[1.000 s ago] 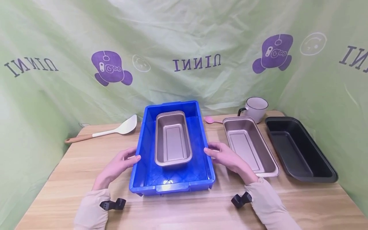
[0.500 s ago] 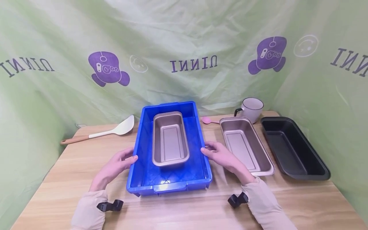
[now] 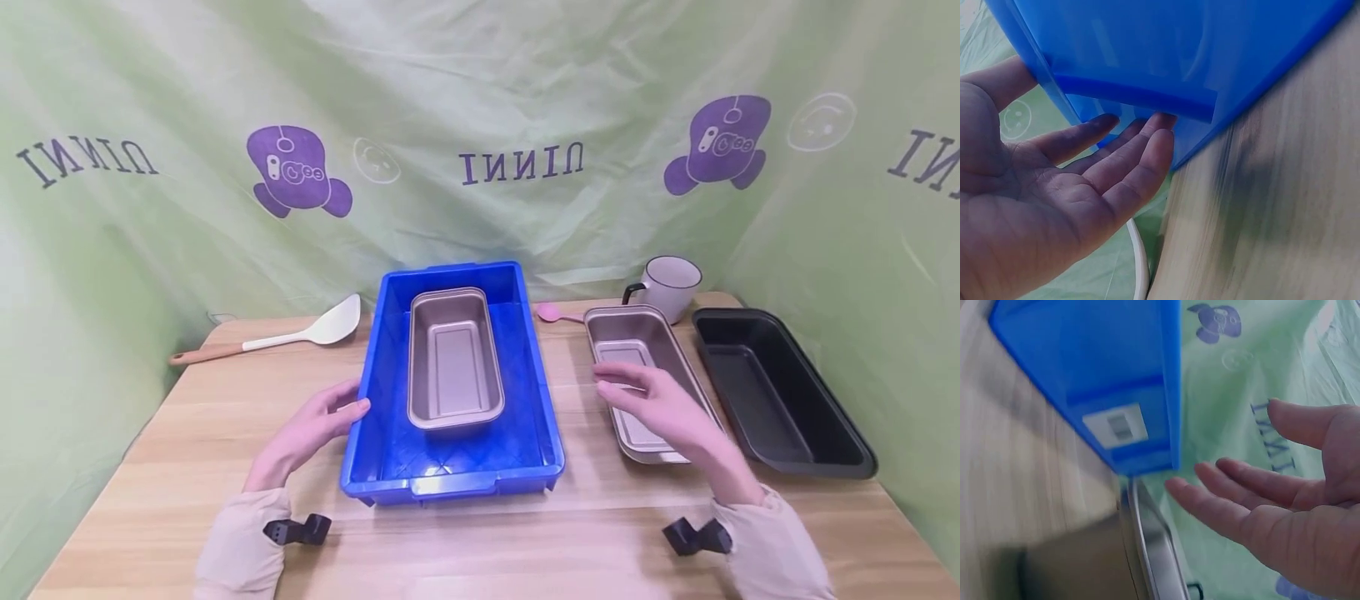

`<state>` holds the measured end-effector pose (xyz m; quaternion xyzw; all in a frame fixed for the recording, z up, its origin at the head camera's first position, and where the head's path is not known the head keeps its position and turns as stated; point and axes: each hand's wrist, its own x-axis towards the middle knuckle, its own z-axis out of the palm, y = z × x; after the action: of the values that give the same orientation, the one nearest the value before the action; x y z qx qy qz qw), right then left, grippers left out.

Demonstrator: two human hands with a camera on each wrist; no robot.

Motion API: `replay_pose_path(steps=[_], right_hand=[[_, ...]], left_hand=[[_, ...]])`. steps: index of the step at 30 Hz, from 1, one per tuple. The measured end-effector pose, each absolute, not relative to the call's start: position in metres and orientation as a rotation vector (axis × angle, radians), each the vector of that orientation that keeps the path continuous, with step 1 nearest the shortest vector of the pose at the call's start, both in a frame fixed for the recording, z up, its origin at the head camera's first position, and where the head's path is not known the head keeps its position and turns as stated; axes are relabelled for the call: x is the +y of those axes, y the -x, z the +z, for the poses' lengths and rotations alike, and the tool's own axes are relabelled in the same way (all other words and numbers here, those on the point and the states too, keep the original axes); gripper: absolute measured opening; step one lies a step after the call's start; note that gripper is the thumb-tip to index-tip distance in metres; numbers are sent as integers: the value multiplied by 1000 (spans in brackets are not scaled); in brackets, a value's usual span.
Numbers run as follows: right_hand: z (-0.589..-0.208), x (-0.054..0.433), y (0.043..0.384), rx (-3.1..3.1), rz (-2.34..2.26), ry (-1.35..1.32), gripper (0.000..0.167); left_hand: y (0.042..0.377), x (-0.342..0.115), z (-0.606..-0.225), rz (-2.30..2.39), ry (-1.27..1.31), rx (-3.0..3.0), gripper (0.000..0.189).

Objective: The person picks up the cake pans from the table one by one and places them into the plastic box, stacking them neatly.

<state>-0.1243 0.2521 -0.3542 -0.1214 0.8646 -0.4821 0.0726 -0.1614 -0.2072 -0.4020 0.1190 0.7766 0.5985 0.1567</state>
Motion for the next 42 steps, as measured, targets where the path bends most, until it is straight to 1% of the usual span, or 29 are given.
replay_pose_path(steps=[6, 14, 16, 22, 26, 28, 29, 30, 33, 34, 37, 40, 42], right_hand=[[-357, 292, 106, 2718, -1443, 315, 39], [-373, 341, 77, 2782, -1461, 209, 32], [-375, 350, 71, 2797, -1468, 177, 34], [-381, 363, 58, 2863, -1320, 26, 31], [-386, 362, 55, 2824, -1360, -5, 39], [-386, 360, 54, 2820, -1321, -15, 34], [-387, 358, 54, 2818, -1283, -14, 34], [-388, 356, 55, 2812, -1247, -10, 36], [-392, 348, 56, 2756, -1217, 15, 54], [-395, 346, 57, 2736, -1223, 19, 54], [-401, 342, 59, 2682, -1325, 40, 44], [-407, 343, 61, 2637, -1396, 112, 30], [-409, 344, 63, 2580, -1441, 166, 24]], left_hand=[[162, -207, -403, 1717, -345, 2216, 58], [163, -207, -403, 1716, -360, 2212, 58], [163, -207, -403, 1705, -363, 2220, 58], [162, -208, -403, 1674, -378, 2243, 58], [163, -208, -404, 1675, -400, 2243, 57], [163, -208, -404, 1680, -406, 2235, 57], [163, -208, -404, 1681, -406, 2234, 57], [163, -208, -404, 1681, -404, 2235, 57], [162, -208, -404, 1680, -394, 2237, 57], [162, -208, -404, 1679, -390, 2239, 57], [162, -207, -403, 1677, -378, 2241, 58], [162, -207, -401, 1676, -375, 2238, 59], [162, -207, -401, 1677, -378, 2238, 58]])
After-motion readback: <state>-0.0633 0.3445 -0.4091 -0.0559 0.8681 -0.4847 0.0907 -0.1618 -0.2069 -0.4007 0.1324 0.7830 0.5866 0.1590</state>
